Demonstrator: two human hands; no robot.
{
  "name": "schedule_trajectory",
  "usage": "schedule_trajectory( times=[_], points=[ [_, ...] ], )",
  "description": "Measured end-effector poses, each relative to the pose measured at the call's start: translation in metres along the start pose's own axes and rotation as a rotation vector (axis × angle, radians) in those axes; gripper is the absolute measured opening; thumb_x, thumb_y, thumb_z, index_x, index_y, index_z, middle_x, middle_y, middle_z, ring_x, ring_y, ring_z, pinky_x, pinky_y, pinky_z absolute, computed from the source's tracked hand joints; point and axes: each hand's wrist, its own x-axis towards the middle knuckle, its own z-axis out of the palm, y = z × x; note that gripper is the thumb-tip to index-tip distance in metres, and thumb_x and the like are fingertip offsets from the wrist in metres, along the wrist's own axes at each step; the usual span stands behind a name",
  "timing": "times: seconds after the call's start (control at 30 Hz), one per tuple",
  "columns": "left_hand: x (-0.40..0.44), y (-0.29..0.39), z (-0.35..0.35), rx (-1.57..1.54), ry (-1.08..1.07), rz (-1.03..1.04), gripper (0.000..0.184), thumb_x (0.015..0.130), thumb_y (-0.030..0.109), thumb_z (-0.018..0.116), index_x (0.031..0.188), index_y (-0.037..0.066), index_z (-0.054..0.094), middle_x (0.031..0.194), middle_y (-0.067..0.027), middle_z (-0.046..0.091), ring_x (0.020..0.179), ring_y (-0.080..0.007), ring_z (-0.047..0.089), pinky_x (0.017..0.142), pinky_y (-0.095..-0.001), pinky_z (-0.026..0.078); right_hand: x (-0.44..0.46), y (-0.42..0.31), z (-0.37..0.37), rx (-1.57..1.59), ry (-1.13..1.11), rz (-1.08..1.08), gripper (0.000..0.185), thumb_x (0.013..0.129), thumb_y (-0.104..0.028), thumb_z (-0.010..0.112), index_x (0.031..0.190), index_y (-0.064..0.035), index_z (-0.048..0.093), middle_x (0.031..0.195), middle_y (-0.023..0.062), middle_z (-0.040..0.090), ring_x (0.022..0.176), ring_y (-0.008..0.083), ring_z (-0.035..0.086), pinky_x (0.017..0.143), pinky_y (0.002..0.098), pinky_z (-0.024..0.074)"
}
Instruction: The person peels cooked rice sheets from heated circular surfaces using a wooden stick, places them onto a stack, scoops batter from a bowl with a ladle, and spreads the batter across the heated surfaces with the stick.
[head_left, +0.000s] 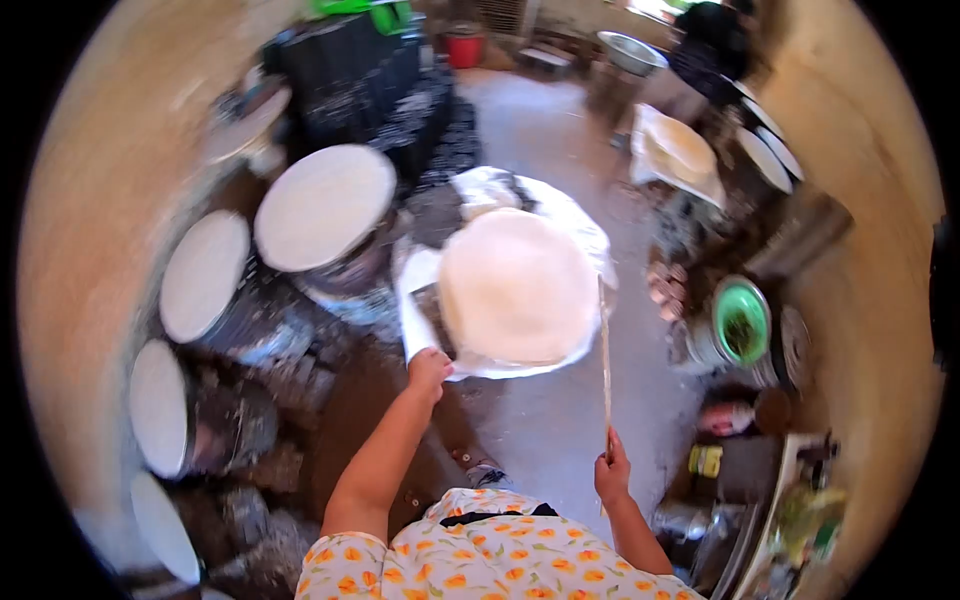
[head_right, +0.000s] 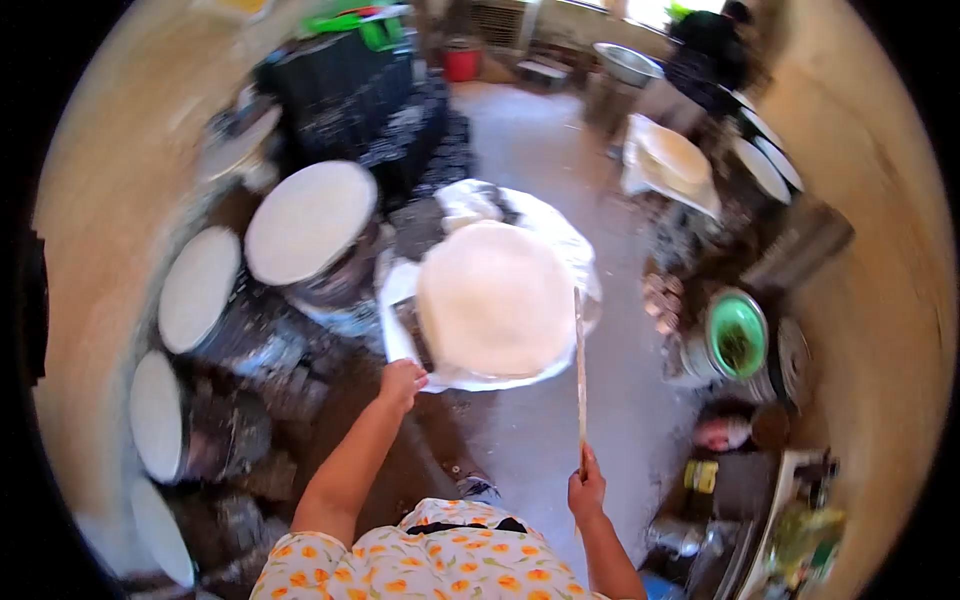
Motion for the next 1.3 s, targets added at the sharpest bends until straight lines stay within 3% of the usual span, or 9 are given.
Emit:
schedule_trajectory(
  times=[0.4,0.43,0.5,0.53,0.73,0.87,1.0,1.13,1.3],
  points=[
    [-0.314,-0.168,-0.224,-0.553,1.014,-0.165,0.019,0.082,0.008,0.062,0.099,0.001,0.060,0.076,-0.0105,0.061,0.063,-0.0211,0.061,0.058,-0.0337,0.055,0.072,-0.145,0.207,-0.079,-0.757,-0.810,0.060,0.075,0.014,0.037,0.133,0.0018,0.044,0.132,0.0173,0.050,0.123,0.0266,0.048,0.101,0.0319,0.0362],
    [-0.343,-0.201,-0.236,-0.091,0.930,-0.221,0.013,0.083,0.007,0.059,0.095,0.003,0.059,0.072,-0.0100,0.059,0.062,-0.0215,0.061,0.054,-0.0331,0.053,0.060,-0.161,0.232,-0.052,-0.858,-0.864,0.060,0.074,0.013,0.037,0.133,0.0015,0.044,0.132,0.0173,0.050,0.122,0.0268,0.048,0.102,0.0321,0.0358],
    [-0.384,-0.290,-0.237,-0.319,0.988,-0.131,0.008,0.085,0.010,0.056,0.088,0.003,0.056,0.070,-0.0118,0.057,0.065,-0.0254,0.062,0.053,-0.0367,0.053,0.027,-0.191,0.272,-0.085,-1.024,-0.960,0.061,0.074,0.013,0.038,0.133,0.0013,0.044,0.132,0.0180,0.050,0.123,0.0275,0.048,0.103,0.0320,0.0344],
    [-0.396,-0.327,-0.223,-1.007,1.100,0.079,0.013,0.086,0.014,0.055,0.086,0.001,0.055,0.072,-0.0141,0.058,0.069,-0.0289,0.063,0.058,-0.0410,0.055,0.007,-0.205,0.285,-0.139,-1.084,-1.015,0.061,0.073,0.012,0.038,0.133,0.0014,0.044,0.132,0.0186,0.050,0.124,0.0279,0.047,0.103,0.0317,0.0334],
    [-0.466,-0.335,-0.223,-2.096,1.359,0.172,0.032,0.091,0.029,0.049,0.103,-0.001,0.046,0.084,-0.0204,0.059,0.079,-0.0383,0.062,0.074,-0.0540,0.053,-0.149,-0.245,0.374,-0.215,-1.473,-1.264,0.054,0.079,0.007,0.044,0.132,-0.0034,0.046,0.128,0.0174,0.054,0.118,0.0286,0.053,0.098,0.0336,0.0406],
    [-0.487,-0.354,-0.261,-2.110,1.225,0.608,0.052,0.092,0.037,0.049,0.122,-0.003,0.037,0.116,-0.0266,0.050,0.113,-0.0426,0.049,0.097,-0.0579,0.039,-0.265,-0.251,0.396,-0.244,-1.725,-1.399,0.052,0.080,0.006,0.046,0.131,-0.0034,0.048,0.124,0.0178,0.057,0.110,0.0290,0.058,0.090,0.0335,0.0460],
    [-0.529,-0.370,-0.288,-2.382,1.396,1.073,0.028,0.093,0.019,0.045,0.109,-0.004,0.037,0.096,-0.0208,0.048,0.087,-0.0351,0.053,0.084,-0.0515,0.048,-0.354,-0.246,0.405,-0.332,-1.879,-1.459,0.050,0.080,0.006,0.048,0.129,-0.0027,0.050,0.122,0.0164,0.058,0.109,0.0270,0.059,0.089,0.0314,0.0466],
    [-0.605,-0.404,-0.252,-2.545,1.253,1.286,0.016,0.090,0.008,0.039,0.074,0.004,0.039,0.057,-0.0031,0.041,0.040,-0.0135,0.040,0.038,-0.0301,0.040,-0.403,-0.235,0.415,-0.365,-1.960,-1.553,0.049,0.079,0.006,0.049,0.128,-0.0033,0.051,0.121,0.0158,0.059,0.107,0.0275,0.061,0.088,0.0320,0.0479],
    [-0.647,-0.301,-0.189,-1.921,1.519,0.199,0.021,0.087,0.010,0.042,0.068,0.002,0.047,0.053,-0.0038,0.043,0.038,-0.0149,0.043,0.036,-0.0307,0.039,-0.428,-0.242,0.411,-0.323,-1.960,-1.693,0.049,0.079,0.006,0.049,0.127,-0.0032,0.051,0.120,0.0172,0.059,0.106,0.0297,0.061,0.087,0.0327,0.0485]
  ],
)
